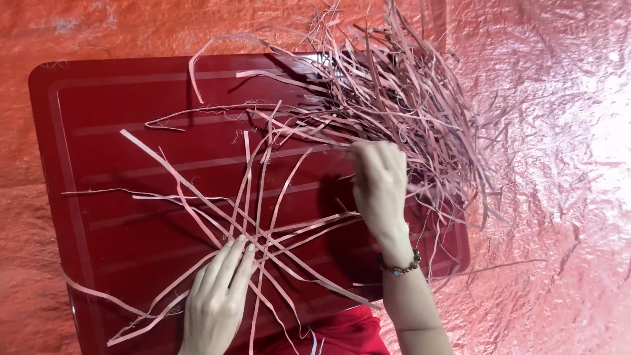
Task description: The person is weaving pink plastic strips together on a red tray to create a patterned base.
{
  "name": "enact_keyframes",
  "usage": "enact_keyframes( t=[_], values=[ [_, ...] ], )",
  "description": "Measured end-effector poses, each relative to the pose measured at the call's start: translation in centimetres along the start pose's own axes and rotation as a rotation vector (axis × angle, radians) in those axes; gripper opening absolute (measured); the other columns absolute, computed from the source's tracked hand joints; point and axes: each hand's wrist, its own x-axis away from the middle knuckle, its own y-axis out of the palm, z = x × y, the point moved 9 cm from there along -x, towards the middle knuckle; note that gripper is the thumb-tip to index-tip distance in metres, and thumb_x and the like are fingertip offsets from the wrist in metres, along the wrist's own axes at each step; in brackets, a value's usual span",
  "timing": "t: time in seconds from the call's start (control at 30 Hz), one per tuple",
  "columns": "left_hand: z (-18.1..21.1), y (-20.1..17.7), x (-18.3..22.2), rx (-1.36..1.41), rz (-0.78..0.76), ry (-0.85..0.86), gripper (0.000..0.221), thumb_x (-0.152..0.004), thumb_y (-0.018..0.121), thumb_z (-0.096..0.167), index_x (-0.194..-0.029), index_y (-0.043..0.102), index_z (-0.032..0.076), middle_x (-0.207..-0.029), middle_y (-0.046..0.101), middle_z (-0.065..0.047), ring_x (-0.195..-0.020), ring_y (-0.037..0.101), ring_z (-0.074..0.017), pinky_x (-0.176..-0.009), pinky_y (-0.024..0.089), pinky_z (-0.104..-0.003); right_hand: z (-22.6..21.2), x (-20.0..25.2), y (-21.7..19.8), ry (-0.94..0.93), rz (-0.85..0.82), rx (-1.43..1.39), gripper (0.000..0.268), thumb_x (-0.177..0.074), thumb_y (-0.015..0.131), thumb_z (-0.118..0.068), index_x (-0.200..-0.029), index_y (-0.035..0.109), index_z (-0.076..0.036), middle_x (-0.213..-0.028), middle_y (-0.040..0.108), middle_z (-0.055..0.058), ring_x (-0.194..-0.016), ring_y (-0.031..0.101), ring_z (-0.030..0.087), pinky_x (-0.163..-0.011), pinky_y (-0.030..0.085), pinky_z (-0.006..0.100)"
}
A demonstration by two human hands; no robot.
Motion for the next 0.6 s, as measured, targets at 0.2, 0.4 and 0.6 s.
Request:
enact_keyframes(
  t=[0.2, 0.4, 0.6],
  values=[
    [0.0, 0.3, 0.1, -0.033, -0.030, 0.003, 0.038, -0.073, 0.058, 0.001, -0.110, 0.052, 0.003, -0.114, 0.053, -0.013, -0.106, 0.051, -0.0236, -0.083, 0.046, -0.032, 0.9, 0.3, -3.1, 0.024, 0.242, -0.062, 0.017, -0.082, 0.042, 0.015, -0.090, 0.048, 0.001, -0.083, 0.046, 0.012, -0.074, 0.043, 0.022, -0.062, 0.038, 0.029],
    [0.3, 0.0, -0.2, -0.072, -0.015, 0.004, 0.035, -0.073, 0.061, 0.006, -0.108, 0.054, 0.004, -0.113, 0.054, -0.011, -0.104, 0.053, -0.0214, -0.080, 0.047, -0.030, -0.5, 0.5, -0.3, -0.088, 0.095, 0.129, 0.030, -0.073, 0.045, 0.017, -0.091, 0.055, -0.003, -0.077, 0.051, 0.007, -0.066, 0.042, 0.020, -0.058, 0.028, 0.031],
    [0.1, -0.4, -0.4, -0.019, -0.006, 0.015, 0.030, -0.075, 0.059, 0.009, -0.104, 0.057, 0.007, -0.114, 0.054, -0.010, -0.101, 0.054, -0.0214, -0.080, 0.045, -0.032, -6.7, 2.1, 0.8, -0.366, 0.060, 0.140, 0.012, -0.083, 0.053, 0.002, -0.094, 0.051, -0.003, -0.079, 0.050, 0.008, -0.061, 0.043, 0.017, -0.055, 0.028, 0.031]
  ],
)
